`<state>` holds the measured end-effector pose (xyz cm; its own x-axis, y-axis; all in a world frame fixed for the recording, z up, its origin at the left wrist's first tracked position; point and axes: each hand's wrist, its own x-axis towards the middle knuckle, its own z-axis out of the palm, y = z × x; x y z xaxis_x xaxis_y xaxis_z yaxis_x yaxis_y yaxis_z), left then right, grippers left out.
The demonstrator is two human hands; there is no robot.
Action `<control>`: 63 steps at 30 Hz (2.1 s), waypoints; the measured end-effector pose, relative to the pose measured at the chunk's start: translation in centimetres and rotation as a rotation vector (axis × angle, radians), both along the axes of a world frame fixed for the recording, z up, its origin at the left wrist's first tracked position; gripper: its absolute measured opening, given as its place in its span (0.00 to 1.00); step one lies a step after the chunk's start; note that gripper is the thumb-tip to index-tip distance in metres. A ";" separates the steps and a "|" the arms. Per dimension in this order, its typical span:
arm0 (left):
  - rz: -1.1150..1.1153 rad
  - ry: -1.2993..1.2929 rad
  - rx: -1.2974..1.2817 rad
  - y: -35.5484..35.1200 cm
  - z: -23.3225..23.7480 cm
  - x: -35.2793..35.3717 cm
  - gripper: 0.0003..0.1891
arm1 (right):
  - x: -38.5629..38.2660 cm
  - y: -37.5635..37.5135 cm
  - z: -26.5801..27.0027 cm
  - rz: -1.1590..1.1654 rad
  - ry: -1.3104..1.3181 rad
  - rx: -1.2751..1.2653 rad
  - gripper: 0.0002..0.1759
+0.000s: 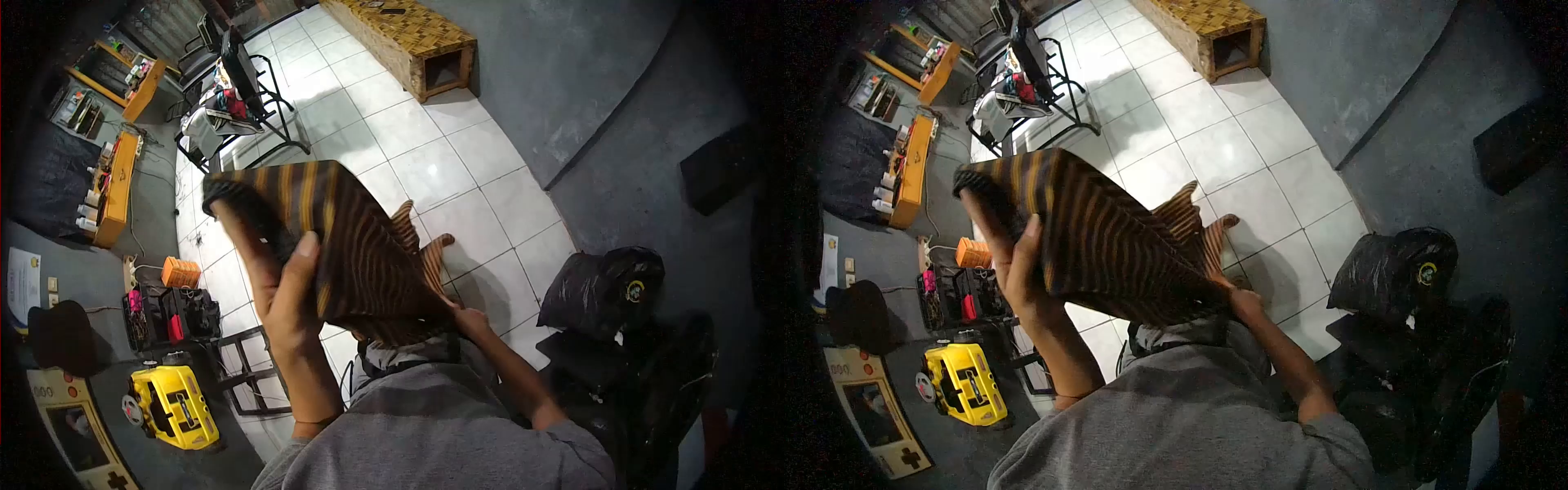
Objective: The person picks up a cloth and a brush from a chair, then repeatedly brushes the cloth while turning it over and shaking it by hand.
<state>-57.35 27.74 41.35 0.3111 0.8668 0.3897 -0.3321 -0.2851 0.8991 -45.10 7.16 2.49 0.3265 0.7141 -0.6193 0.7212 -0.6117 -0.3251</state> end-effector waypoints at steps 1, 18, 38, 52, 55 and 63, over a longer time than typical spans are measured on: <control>0.077 -0.020 -0.007 -0.1 0.0 -0.1 0.42 | 0.8 -1.4 -2.6 -0.046 -0.045 -0.131 0.29; -0.206 0.089 -0.296 0.5 -1.1 1.3 0.39 | -1.1 5.7 14.9 -0.030 0.388 0.917 0.16; -0.547 0.243 -0.155 -0.7 -0.8 2.8 0.50 | -4.2 12.7 13.4 0.011 0.265 1.274 0.19; -0.354 0.113 -0.311 0.3 -1.7 -0.5 0.45 | 2.5 0.2 -0.9 -0.667 0.379 0.321 0.17; -0.535 0.180 -0.289 -0.3 -2.5 1.1 0.47 | -0.3 6.5 13.4 -0.836 0.271 0.960 0.20; -0.879 0.234 -0.102 -2.3 -2.3 1.9 0.49 | -5.4 13.6 18.1 -0.558 0.262 1.420 0.18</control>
<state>-55.50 25.42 39.02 0.9368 0.3070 0.1679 -0.1980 0.0693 0.9777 -50.46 20.76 20.61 0.7366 0.5732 0.3588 0.3464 0.1359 -0.9282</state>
